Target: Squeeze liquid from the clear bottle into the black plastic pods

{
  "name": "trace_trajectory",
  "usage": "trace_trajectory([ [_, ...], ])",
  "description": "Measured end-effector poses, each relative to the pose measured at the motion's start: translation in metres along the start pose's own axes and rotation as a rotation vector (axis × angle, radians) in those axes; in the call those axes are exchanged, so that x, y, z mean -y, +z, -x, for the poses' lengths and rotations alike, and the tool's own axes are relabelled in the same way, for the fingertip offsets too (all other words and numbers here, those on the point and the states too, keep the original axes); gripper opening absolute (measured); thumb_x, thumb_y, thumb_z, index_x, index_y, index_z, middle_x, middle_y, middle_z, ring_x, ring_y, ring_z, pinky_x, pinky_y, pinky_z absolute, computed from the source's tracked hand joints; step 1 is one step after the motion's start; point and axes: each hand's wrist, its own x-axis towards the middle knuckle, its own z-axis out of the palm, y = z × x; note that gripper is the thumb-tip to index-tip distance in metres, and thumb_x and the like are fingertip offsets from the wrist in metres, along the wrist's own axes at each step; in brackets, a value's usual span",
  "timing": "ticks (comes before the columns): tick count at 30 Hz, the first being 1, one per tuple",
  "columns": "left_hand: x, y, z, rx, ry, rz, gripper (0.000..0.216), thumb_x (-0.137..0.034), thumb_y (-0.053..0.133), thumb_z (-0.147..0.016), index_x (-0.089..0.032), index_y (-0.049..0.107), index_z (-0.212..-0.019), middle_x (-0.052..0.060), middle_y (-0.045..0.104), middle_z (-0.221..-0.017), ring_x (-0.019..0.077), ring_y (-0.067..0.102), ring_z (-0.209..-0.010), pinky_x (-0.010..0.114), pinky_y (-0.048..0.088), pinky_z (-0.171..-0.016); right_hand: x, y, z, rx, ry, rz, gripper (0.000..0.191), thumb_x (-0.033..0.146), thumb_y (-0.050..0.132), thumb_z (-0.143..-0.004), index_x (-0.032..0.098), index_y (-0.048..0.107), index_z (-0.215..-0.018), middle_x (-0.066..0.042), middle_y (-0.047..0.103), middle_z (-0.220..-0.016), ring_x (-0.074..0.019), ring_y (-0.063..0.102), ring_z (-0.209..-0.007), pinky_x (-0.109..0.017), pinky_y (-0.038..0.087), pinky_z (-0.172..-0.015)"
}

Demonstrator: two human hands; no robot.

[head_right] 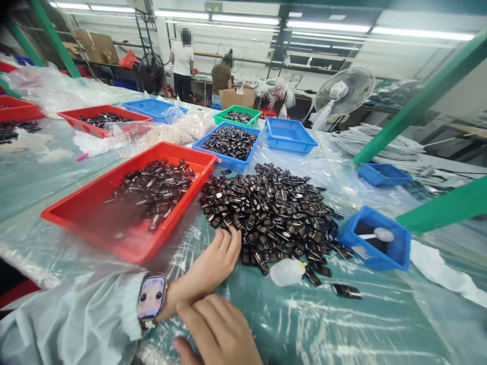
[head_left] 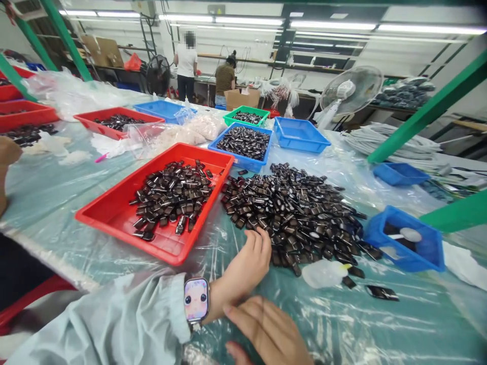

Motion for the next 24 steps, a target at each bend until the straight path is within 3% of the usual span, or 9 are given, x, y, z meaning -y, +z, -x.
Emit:
trace_trajectory([
  [5, -0.004, 0.003, 0.000, -0.008, -0.017, 0.017, 0.030, -0.033, 0.058, -0.093, -0.015, 0.058, -0.117, 0.009, 0.061, -0.118, 0.0231, 0.063, -0.099, 0.043, 0.053, -0.083, 0.006, 0.007, -0.011, -0.100, -0.130, 0.069, 0.027, 0.034, 0.059, -0.089, 0.017, 0.065, -0.110, -0.012, 0.075, -0.087, -0.0235, 0.072, -0.082, -0.034, 0.059, -0.072],
  [10, -0.010, 0.007, -0.003, 0.016, -0.043, 0.051, 0.029, -0.031, 0.056, -0.094, -0.015, 0.058, -0.118, 0.009, 0.061, -0.118, 0.0232, 0.063, -0.099, 0.043, 0.053, -0.083, 0.007, 0.017, -0.016, -0.073, -0.131, 0.102, 0.036, 0.046, 0.055, -0.089, 0.023, 0.065, -0.115, -0.015, 0.070, -0.107, -0.0277, 0.065, -0.105, -0.041, 0.058, -0.081],
  [15, -0.018, 0.011, -0.008, 0.066, -0.083, 0.051, 0.027, -0.030, 0.055, -0.095, -0.015, 0.058, -0.117, 0.008, 0.061, -0.118, 0.0236, 0.063, -0.099, 0.042, 0.053, -0.083, 0.004, 0.018, -0.017, -0.076, -0.001, 0.102, 0.043, 0.043, 0.059, -0.086, 0.014, 0.057, -0.118, -0.019, 0.061, -0.115, -0.0303, 0.061, -0.108, -0.044, 0.057, -0.083],
  [24, -0.017, 0.008, -0.004, 0.074, -0.065, -0.015, 0.031, -0.032, 0.058, -0.093, -0.016, 0.057, -0.119, 0.009, 0.059, -0.122, 0.0242, 0.062, -0.101, 0.045, 0.052, -0.084, 0.006, 0.014, -0.021, -0.022, -0.016, -0.062, 0.034, 0.037, 0.056, -0.090, 0.017, 0.054, -0.117, -0.015, 0.051, -0.119, -0.0264, 0.057, -0.110, -0.040, 0.055, -0.089],
])
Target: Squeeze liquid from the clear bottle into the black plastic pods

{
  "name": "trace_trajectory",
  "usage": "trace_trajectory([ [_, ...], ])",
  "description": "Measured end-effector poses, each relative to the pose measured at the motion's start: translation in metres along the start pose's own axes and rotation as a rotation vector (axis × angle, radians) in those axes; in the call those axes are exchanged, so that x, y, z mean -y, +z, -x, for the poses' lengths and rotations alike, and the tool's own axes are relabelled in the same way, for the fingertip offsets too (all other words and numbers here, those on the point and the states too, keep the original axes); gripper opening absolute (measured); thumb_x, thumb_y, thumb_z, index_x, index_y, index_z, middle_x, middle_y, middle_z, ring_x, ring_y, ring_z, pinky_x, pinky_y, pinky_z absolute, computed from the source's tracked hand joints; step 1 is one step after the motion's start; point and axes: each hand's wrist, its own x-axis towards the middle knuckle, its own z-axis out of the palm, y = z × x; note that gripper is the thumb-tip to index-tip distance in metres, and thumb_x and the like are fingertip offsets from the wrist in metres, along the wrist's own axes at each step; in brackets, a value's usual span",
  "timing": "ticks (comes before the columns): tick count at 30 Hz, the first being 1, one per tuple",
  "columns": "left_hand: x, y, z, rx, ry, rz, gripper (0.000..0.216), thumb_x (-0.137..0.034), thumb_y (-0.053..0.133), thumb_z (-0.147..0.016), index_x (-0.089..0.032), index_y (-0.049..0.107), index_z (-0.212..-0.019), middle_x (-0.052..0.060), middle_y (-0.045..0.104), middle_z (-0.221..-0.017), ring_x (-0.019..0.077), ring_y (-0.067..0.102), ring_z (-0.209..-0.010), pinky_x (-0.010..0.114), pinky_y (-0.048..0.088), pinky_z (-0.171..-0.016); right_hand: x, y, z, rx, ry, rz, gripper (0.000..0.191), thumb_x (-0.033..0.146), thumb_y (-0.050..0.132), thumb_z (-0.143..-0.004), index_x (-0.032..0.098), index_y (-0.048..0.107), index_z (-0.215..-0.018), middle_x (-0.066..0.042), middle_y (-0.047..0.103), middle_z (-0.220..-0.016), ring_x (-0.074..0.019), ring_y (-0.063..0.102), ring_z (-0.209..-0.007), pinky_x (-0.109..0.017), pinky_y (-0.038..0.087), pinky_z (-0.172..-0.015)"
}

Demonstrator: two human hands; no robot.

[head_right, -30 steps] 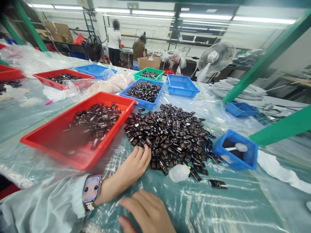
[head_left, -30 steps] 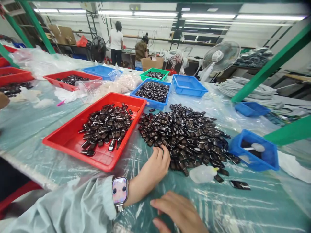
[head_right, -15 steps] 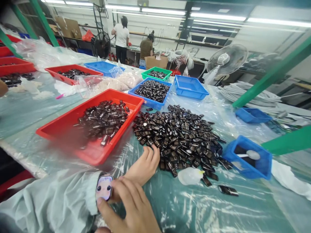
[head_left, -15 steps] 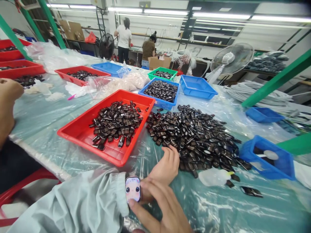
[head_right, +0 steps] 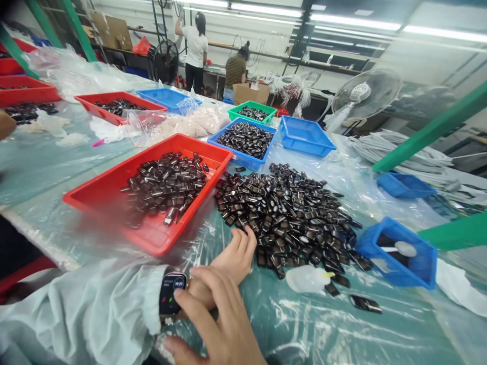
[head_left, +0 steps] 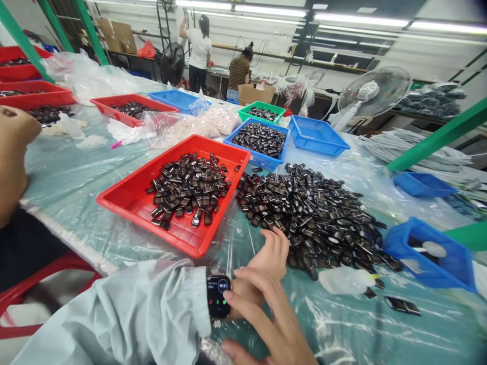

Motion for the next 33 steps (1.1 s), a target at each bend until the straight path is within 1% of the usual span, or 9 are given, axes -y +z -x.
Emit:
trace_trajectory([
  [3, 0.002, 0.000, 0.001, -0.006, 0.013, -0.003, 0.031, -0.032, 0.058, -0.093, -0.016, 0.057, -0.119, 0.009, 0.059, -0.121, 0.0238, 0.063, -0.100, 0.044, 0.053, -0.084, 0.000, -0.001, 0.000, -0.006, -0.014, -0.021, 0.029, 0.034, 0.056, -0.090, 0.018, 0.057, -0.114, -0.014, 0.048, -0.121, -0.0252, 0.057, -0.111, -0.038, 0.054, -0.090],
  [9, 0.003, 0.003, -0.001, -0.029, 0.017, -0.001, 0.030, -0.032, 0.058, -0.093, -0.016, 0.057, -0.118, 0.009, 0.060, -0.119, 0.0230, 0.063, -0.098, 0.043, 0.053, -0.082, 0.001, -0.003, -0.004, 0.011, -0.087, 0.007, 0.031, 0.038, 0.060, -0.088, 0.020, 0.059, -0.113, -0.014, 0.047, -0.125, -0.0262, 0.056, -0.113, -0.038, 0.056, -0.085],
  [13, -0.002, 0.009, -0.002, -0.043, -0.001, -0.009, 0.030, -0.032, 0.058, -0.093, -0.016, 0.057, -0.118, 0.009, 0.060, -0.119, 0.0229, 0.063, -0.098, 0.043, 0.054, -0.081, 0.002, -0.001, -0.002, -0.071, 0.006, 0.045, 0.034, 0.041, 0.051, -0.093, 0.014, 0.057, -0.113, -0.015, 0.053, -0.117, -0.0254, 0.057, -0.108, -0.039, 0.055, -0.087],
  [17, -0.003, 0.010, -0.002, -0.064, -0.013, -0.014, 0.030, -0.032, 0.058, -0.093, -0.016, 0.057, -0.118, 0.009, 0.060, -0.118, 0.0228, 0.064, -0.097, 0.043, 0.054, -0.081, 0.003, 0.010, 0.002, -0.148, 0.120, 0.078, 0.032, 0.037, 0.060, -0.088, 0.012, 0.059, -0.108, -0.013, 0.059, -0.109, -0.0267, 0.057, -0.105, -0.041, 0.053, -0.088],
  [20, -0.001, 0.007, -0.001, -0.057, -0.021, -0.015, 0.030, -0.032, 0.058, -0.093, -0.016, 0.057, -0.118, 0.009, 0.060, -0.119, 0.0229, 0.063, -0.098, 0.043, 0.054, -0.081, 0.006, 0.018, 0.002, -0.182, 0.129, 0.083, 0.029, 0.032, 0.063, -0.086, 0.013, 0.060, -0.108, -0.011, 0.062, -0.107, -0.0267, 0.055, -0.107, -0.040, 0.050, -0.090],
  [23, 0.002, 0.006, 0.000, -0.057, -0.006, -0.008, 0.030, -0.032, 0.058, -0.093, -0.016, 0.057, -0.118, 0.009, 0.060, -0.119, 0.0229, 0.063, -0.098, 0.043, 0.054, -0.082, 0.010, 0.021, -0.001, -0.165, 0.143, 0.027, 0.026, 0.028, 0.064, -0.087, 0.013, 0.061, -0.108, -0.011, 0.063, -0.105, -0.0252, 0.055, -0.108, -0.036, 0.050, -0.091],
  [27, 0.000, 0.008, -0.001, -0.050, 0.007, 0.003, 0.030, -0.032, 0.058, -0.093, -0.016, 0.057, -0.118, 0.009, 0.060, -0.119, 0.0228, 0.063, -0.098, 0.043, 0.054, -0.081, 0.011, 0.020, -0.006, -0.178, 0.172, -0.047, 0.022, 0.027, 0.062, -0.089, 0.014, 0.064, -0.105, -0.009, 0.064, -0.102, -0.0221, 0.059, -0.100, -0.033, 0.052, -0.087],
  [30, -0.005, 0.009, -0.003, -0.030, -0.012, 0.012, 0.030, -0.032, 0.058, -0.093, -0.016, 0.057, -0.118, 0.009, 0.060, -0.119, 0.0227, 0.064, -0.097, 0.043, 0.054, -0.081, 0.010, 0.019, -0.007, -0.227, 0.166, -0.020, 0.022, 0.029, 0.064, -0.087, 0.014, 0.065, -0.103, -0.009, 0.065, -0.099, -0.0222, 0.060, -0.097, -0.033, 0.053, -0.085],
  [33, -0.007, 0.010, -0.003, -0.026, -0.025, 0.022, 0.030, -0.032, 0.058, -0.093, -0.016, 0.057, -0.119, 0.009, 0.060, -0.119, 0.0230, 0.063, -0.098, 0.043, 0.054, -0.081, 0.009, 0.020, -0.003, -0.228, 0.162, 0.021, 0.023, 0.029, 0.064, -0.087, 0.013, 0.065, -0.104, -0.010, 0.066, -0.099, -0.0235, 0.060, -0.098, -0.035, 0.053, -0.085],
])
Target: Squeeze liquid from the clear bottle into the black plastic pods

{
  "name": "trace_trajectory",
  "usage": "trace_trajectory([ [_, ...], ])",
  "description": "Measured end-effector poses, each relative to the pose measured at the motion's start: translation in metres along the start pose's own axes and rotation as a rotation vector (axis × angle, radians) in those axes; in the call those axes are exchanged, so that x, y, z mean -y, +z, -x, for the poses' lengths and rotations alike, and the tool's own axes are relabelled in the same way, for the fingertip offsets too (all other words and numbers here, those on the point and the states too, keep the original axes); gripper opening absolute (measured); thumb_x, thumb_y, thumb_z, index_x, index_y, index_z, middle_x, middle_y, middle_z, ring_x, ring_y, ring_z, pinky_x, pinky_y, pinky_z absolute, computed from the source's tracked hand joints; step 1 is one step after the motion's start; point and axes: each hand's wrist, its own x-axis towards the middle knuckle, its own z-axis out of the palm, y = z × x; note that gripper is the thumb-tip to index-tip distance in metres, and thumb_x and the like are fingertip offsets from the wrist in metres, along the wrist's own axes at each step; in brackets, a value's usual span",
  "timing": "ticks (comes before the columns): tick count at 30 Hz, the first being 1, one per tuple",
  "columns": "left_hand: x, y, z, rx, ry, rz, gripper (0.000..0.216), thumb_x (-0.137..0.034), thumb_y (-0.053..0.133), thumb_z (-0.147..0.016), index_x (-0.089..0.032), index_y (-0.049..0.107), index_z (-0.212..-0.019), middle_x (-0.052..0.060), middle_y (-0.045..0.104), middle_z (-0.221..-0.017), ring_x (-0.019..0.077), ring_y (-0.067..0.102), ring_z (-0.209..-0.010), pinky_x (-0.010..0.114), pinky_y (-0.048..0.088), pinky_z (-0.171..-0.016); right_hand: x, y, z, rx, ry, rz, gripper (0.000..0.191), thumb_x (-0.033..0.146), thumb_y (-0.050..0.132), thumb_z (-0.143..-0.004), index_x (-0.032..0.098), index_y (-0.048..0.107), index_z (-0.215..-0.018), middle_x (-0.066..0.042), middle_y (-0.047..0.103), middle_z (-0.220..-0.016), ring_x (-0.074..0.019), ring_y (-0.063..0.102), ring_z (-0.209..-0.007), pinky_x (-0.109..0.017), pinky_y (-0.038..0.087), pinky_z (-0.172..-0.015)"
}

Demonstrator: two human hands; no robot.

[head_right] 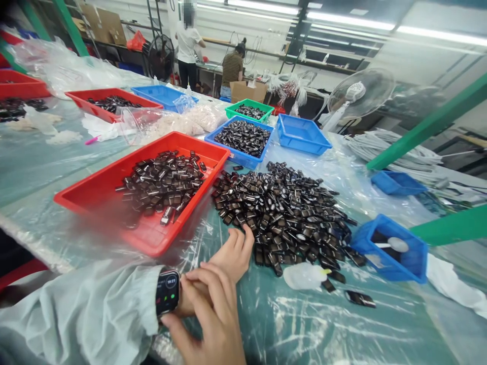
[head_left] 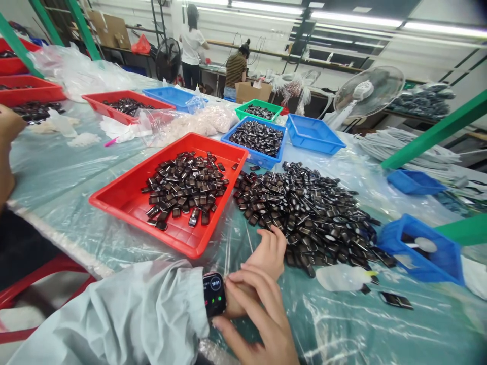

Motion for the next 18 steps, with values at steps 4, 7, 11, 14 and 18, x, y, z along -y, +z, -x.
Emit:
trace_trajectory([
  [4, 0.001, 0.000, 0.001, -0.004, -0.003, 0.016, 0.030, -0.032, 0.058, -0.093, -0.016, 0.056, -0.119, 0.009, 0.060, -0.119, 0.0228, 0.063, -0.098, 0.043, 0.054, -0.081, -0.002, 0.000, 0.008, 0.024, -0.004, 0.031, 0.026, 0.028, 0.068, -0.084, 0.015, 0.065, -0.107, -0.010, 0.066, -0.101, -0.0256, 0.059, -0.101, -0.038, 0.053, -0.083],
  [7, 0.003, -0.001, 0.002, -0.008, 0.006, 0.028, 0.030, -0.032, 0.058, -0.093, -0.016, 0.057, -0.118, 0.009, 0.060, -0.119, 0.0225, 0.064, -0.097, 0.042, 0.054, -0.081, -0.001, 0.001, 0.014, -0.022, 0.018, 0.005, 0.018, 0.014, 0.071, -0.080, 0.020, 0.066, -0.097, -0.007, 0.066, -0.100, -0.0249, 0.058, -0.101, -0.038, 0.053, -0.081],
  [11, 0.006, -0.005, 0.004, -0.007, 0.008, 0.034, 0.030, -0.032, 0.058, -0.093, -0.016, 0.057, -0.118, 0.009, 0.060, -0.119, 0.0225, 0.063, -0.097, 0.042, 0.054, -0.081, 0.000, 0.003, 0.016, -0.049, 0.031, -0.032, 0.023, 0.008, 0.071, -0.077, 0.021, 0.065, -0.095, -0.006, 0.066, -0.102, -0.0242, 0.058, -0.102, -0.037, 0.052, -0.082],
  [14, 0.007, -0.009, 0.004, 0.002, 0.000, 0.034, 0.030, -0.032, 0.058, -0.093, -0.016, 0.057, -0.119, 0.009, 0.060, -0.120, 0.0231, 0.063, -0.099, 0.043, 0.053, -0.082, 0.003, 0.006, 0.013, -0.022, 0.072, -0.073, 0.021, 0.007, 0.070, -0.078, 0.023, 0.064, -0.090, -0.003, 0.066, -0.100, -0.0230, 0.058, -0.100, -0.037, 0.048, -0.084],
  [18, 0.008, -0.010, 0.004, 0.008, 0.002, 0.042, 0.030, -0.031, 0.058, -0.093, -0.016, 0.056, -0.119, 0.009, 0.059, -0.120, 0.0231, 0.063, -0.099, 0.043, 0.053, -0.082, 0.009, 0.009, 0.009, -0.042, 0.201, -0.170, 0.018, 0.007, 0.067, -0.080, 0.025, 0.064, -0.081, 0.000, 0.064, -0.094, -0.0217, 0.057, -0.098, -0.037, 0.043, -0.084],
])
